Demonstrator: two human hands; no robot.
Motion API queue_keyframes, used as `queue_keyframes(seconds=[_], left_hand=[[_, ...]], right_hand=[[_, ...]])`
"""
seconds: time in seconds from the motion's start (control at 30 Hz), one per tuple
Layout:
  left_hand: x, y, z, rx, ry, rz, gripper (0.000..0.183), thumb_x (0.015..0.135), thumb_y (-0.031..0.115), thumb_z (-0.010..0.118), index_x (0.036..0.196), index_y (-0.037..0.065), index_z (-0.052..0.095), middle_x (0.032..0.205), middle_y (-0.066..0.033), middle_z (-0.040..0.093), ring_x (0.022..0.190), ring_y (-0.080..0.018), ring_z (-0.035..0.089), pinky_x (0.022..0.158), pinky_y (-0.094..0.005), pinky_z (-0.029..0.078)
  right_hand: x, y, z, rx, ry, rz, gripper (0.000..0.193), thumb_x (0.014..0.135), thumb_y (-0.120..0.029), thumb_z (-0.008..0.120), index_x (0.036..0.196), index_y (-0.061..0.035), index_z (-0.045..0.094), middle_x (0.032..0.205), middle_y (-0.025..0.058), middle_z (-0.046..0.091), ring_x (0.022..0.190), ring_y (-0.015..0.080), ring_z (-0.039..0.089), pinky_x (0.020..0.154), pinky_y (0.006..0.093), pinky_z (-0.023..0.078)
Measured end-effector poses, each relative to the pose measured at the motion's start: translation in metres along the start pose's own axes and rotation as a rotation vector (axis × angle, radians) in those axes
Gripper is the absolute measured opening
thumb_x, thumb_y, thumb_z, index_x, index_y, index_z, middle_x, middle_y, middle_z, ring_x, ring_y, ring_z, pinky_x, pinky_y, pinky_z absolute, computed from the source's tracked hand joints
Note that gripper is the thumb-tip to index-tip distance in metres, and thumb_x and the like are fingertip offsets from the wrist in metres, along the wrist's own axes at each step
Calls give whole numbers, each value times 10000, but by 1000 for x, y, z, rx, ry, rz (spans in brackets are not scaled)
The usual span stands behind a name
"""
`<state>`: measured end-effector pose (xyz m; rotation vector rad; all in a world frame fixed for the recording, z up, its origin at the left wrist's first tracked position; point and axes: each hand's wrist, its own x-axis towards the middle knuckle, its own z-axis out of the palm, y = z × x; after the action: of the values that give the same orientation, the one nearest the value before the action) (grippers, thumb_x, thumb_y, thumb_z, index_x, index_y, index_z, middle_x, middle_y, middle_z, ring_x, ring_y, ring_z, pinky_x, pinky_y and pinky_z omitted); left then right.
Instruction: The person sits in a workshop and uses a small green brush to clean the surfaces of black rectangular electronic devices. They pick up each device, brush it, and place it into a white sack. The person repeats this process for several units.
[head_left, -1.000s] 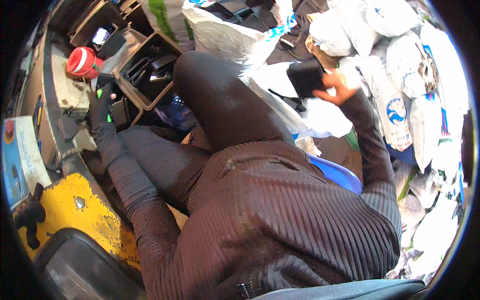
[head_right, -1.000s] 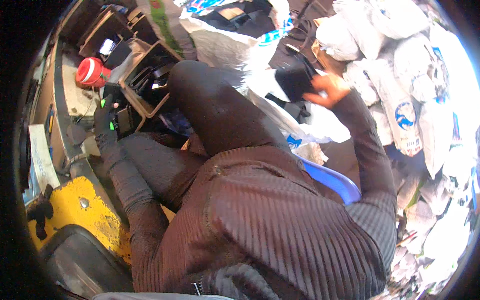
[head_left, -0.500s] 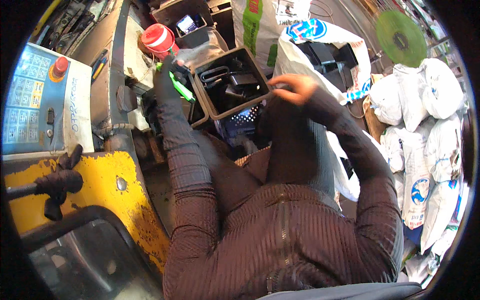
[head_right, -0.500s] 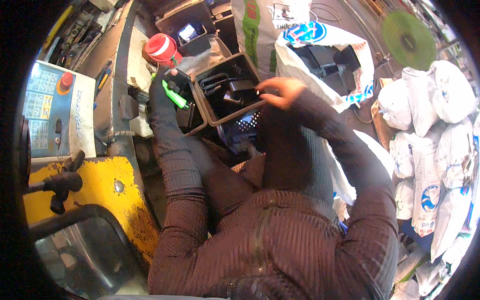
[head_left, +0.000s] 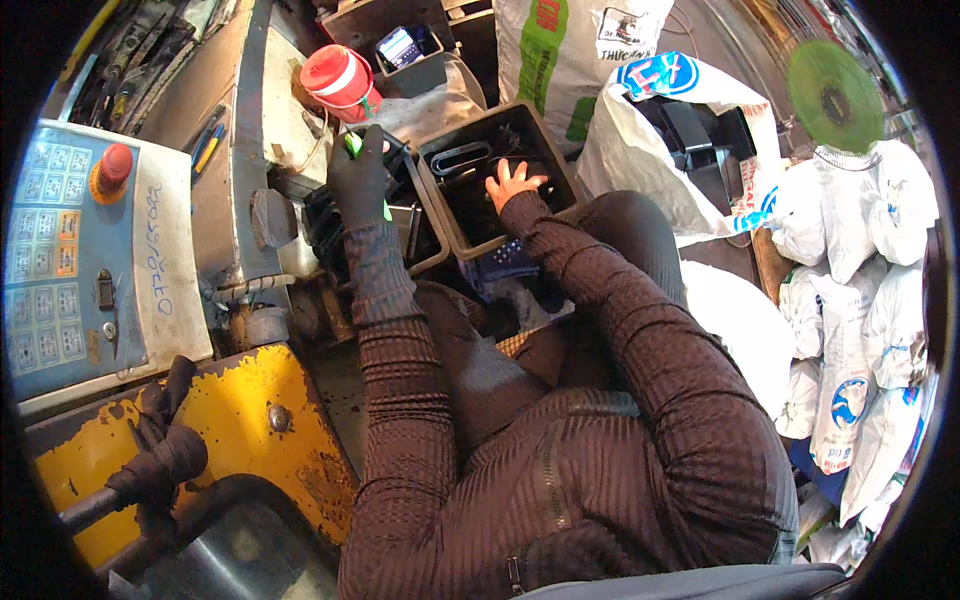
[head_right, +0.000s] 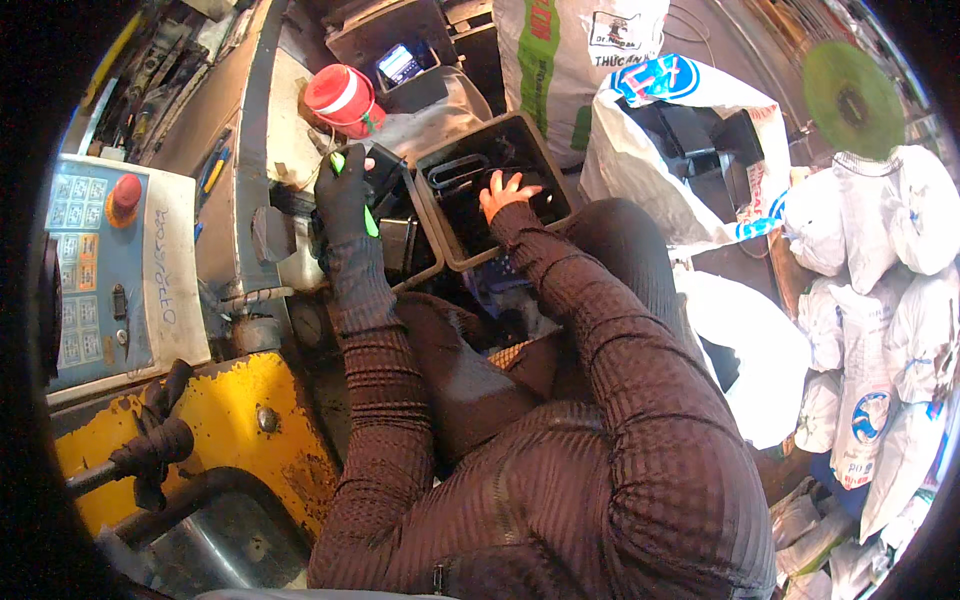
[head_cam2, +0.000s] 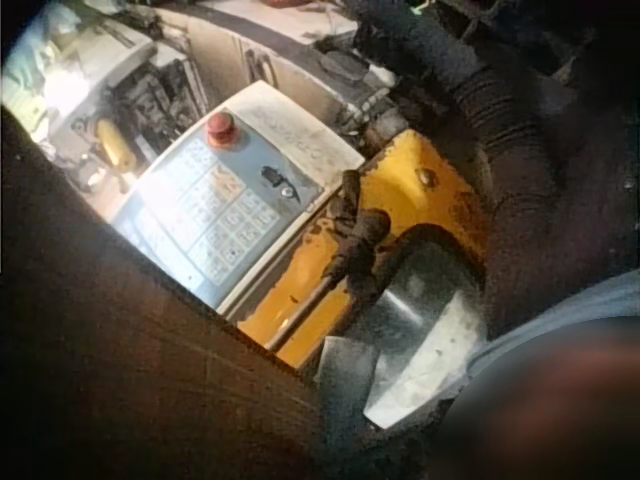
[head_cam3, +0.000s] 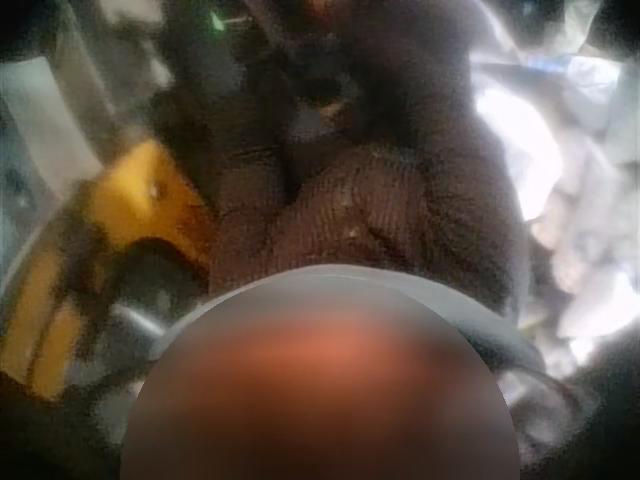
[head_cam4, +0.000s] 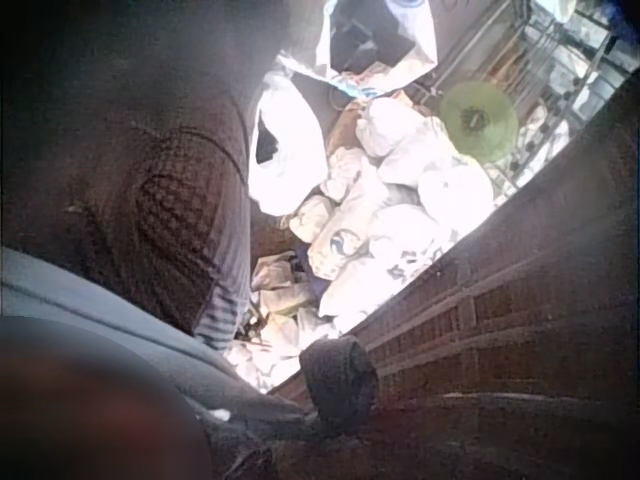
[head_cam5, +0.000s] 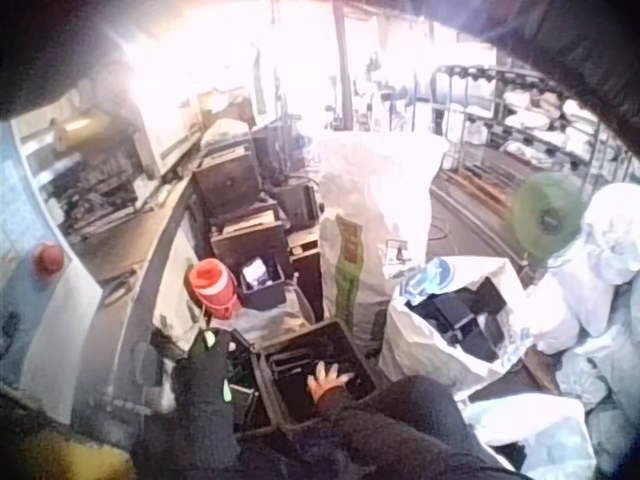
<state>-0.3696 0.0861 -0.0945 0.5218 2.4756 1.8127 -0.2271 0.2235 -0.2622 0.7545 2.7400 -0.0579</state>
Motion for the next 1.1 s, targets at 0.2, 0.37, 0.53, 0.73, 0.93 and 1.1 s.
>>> queue_keyframes(seconds=[0.2, 0.37, 0.53, 0.73, 0.93, 1.1], left_hand=[[18, -31, -5, 150, -66, 32, 321, 830, 388, 613, 821, 72, 670, 766, -30, 690, 686, -175, 613, 687, -340, 465], [37, -57, -10, -42, -116, -14, 351, 842, 413, 616, 857, 65, 665, 782, -37, 681, 544, -121, 532, 516, -289, 407], [8, -24, -9, 83, -44, -43, 389, 782, 409, 668, 876, 32, 661, 737, -26, 675, 475, -100, 486, 464, -274, 370], [2, -19, -9, 144, -94, -118, 436, 787, 440, 657, 884, 15, 655, 742, -32, 677, 505, -114, 509, 489, -290, 390], [-13, -16, -16, 288, -80, -74, 423, 822, 438, 632, 928, 29, 664, 802, -20, 688, 665, -141, 573, 634, -304, 438], [-11, -32, -17, 171, -101, 73, 341, 873, 368, 605, 954, 38, 631, 793, -57, 695, 619, -151, 556, 609, -333, 435]], right_hand=[[4, 51, -35, 434, 197, -110, 334, 820, -301, 583, 1135, -188, 575, 1078, 175, 561, 1019, 393, 581, 811, 549, 490], [-74, 136, -151, 822, 288, -368, 534, 696, -154, 692, 1215, -144, 567, 1161, 148, 612, 1092, 281, 586, 897, 384, 485], [-261, 276, -202, 605, 204, -478, 612, 703, -30, 631, 1297, -83, 496, 1264, 107, 562, 1201, 222, 522, 1050, 359, 388], [-441, 336, -77, 411, -132, 129, 606, 637, -160, 706, 1220, -102, 552, 1265, 161, 525, 1249, 329, 447, 1030, 413, 371], [-497, 288, 76, 300, -205, 298, 391, 735, -313, 660, 1057, -91, 637, 1139, 202, 602, 1076, 373, 560, 905, 459, 448], [-449, 245, -5, 291, -580, 46, 223, 793, -229, 593, 809, -21, 672, 764, 196, 651, 751, 342, 654, 690, 430, 508]])
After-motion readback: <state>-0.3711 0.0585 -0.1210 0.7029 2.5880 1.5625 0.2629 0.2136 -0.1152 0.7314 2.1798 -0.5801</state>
